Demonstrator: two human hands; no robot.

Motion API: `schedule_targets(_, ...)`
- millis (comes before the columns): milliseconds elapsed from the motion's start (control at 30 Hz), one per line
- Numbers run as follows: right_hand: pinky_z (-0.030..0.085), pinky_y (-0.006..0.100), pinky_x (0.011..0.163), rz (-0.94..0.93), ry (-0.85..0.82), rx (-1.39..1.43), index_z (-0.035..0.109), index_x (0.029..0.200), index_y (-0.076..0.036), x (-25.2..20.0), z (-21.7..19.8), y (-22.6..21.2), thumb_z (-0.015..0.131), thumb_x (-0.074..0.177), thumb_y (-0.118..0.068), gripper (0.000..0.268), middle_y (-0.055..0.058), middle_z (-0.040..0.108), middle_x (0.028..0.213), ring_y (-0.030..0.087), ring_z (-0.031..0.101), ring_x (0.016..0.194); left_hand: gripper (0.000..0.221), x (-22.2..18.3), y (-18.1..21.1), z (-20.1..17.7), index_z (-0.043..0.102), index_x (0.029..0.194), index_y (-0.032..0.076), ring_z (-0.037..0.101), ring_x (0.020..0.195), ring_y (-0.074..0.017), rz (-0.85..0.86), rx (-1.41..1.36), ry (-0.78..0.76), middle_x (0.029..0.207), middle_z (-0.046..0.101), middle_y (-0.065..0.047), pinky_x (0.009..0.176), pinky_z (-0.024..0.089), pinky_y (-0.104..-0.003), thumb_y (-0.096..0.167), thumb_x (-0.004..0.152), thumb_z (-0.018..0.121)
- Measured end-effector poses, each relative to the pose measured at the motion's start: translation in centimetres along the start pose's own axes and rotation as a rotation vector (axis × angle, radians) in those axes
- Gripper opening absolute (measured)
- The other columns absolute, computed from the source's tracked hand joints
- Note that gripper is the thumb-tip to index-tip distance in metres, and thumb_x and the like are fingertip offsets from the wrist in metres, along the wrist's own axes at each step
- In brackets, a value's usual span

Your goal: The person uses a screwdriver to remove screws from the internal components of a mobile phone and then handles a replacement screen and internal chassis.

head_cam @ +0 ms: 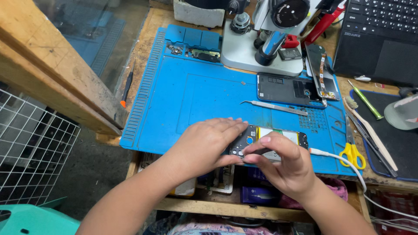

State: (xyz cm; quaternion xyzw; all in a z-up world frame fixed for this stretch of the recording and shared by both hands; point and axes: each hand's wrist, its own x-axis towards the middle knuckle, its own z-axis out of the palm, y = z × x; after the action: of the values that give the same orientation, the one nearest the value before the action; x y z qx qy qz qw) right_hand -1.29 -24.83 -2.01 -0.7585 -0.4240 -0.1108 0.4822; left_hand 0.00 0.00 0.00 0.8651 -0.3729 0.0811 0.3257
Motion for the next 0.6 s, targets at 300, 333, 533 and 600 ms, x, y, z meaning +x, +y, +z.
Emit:
schedule_targets(300,0.061,0.042,0.086,-0.119,-0.154,0.099,0.039,0.137,-0.012,2.0,-0.9,-2.8,0.053,0.097,0.009,0.047,0.025,0.067,0.117,0.032,0.073,0.101,0.068,0.1,0.1,0.1,0.059,0.135,0.001,0.063,0.121,-0.0362,-0.011,0.019,0.012,0.132,0.067,-0.019,0.099,0.05,-0.046,0.035,0.079,0.079)
schedule_targets(333,0.062,0.041,0.087,-0.12,-0.157,0.084,0.039,0.139,-0.013,2.1,-0.9,-2.9,0.053,0.098,0.009,0.048,0.023,0.069,0.117,0.031,0.074,0.102,0.068,0.1,0.0,0.1,0.059,0.135,0.002,0.064,0.121,-0.0358,-0.011,0.025,0.011,0.133,0.067,-0.019,0.099,0.05,-0.046,0.034,0.079,0.079)
schedule_targets(533,0.062,0.035,0.083,-0.13,-0.03,-0.055,0.038,0.14,-0.013,1.9,0.1,-2.1,0.071,0.099,0.003,0.055,0.013,0.073,0.11,0.025,0.076,0.094,0.068,0.1,0.0,0.2,0.059,0.135,0.001,0.063,0.123,-0.0358,0.005,0.026,0.018,0.134,0.066,-0.019,0.101,0.05,-0.046,0.037,0.081,0.078)
schedule_targets(600,0.06,0.034,0.079,-0.108,0.013,-0.063,0.04,0.138,-0.013,2.0,0.2,-2.0,0.074,0.095,0.002,0.057,0.011,0.074,0.105,0.025,0.076,0.089,0.07,0.1,0.0,0.1,0.059,0.135,0.001,0.063,0.123,-0.0362,0.006,0.027,0.017,0.134,0.066,-0.019,0.1,0.049,-0.046,0.039,0.08,0.078)
